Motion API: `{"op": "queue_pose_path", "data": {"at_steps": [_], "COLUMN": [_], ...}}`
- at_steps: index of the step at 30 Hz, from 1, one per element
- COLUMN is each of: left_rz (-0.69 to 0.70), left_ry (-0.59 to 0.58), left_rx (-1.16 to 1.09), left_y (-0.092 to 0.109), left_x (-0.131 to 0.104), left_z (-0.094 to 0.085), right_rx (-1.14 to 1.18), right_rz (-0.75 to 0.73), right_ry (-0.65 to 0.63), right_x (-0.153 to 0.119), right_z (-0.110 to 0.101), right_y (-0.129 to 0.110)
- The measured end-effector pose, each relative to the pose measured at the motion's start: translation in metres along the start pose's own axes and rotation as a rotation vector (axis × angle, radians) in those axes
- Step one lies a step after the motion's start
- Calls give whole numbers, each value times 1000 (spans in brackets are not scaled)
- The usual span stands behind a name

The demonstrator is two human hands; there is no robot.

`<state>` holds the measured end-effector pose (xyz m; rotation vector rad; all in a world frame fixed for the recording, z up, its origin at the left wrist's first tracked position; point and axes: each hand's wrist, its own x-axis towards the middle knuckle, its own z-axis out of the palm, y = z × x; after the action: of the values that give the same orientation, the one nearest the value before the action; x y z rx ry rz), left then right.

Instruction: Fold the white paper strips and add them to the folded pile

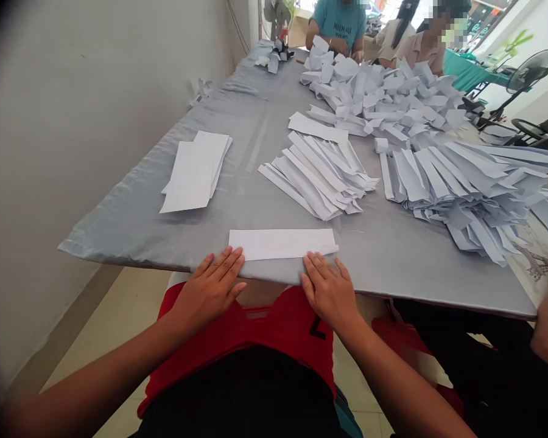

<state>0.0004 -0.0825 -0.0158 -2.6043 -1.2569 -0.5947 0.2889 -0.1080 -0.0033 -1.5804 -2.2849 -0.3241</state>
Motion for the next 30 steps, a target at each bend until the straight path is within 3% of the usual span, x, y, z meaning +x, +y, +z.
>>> {"op": "queue_pose_path", "data": {"at_steps": [11,18,24,30], "left_rz": [-33,-35,-79,-142], "left_ry": [31,40,52,-22], "left_rx": [-3,50,43,-64], "left_y": [-11,-13,-15,-16], "left_x": [-6,-4,33,77], "left_z": [-5,-13,-10,4], "right_rx": [-140,-128,-106,121], "right_rz": [141,175,289,68], "right_ry": [31,21,-84,-99], "right_x": [-11,-6,41,78], "right_z": [-6,-13,-10,17], "right_y": [31,32,24,18]}}
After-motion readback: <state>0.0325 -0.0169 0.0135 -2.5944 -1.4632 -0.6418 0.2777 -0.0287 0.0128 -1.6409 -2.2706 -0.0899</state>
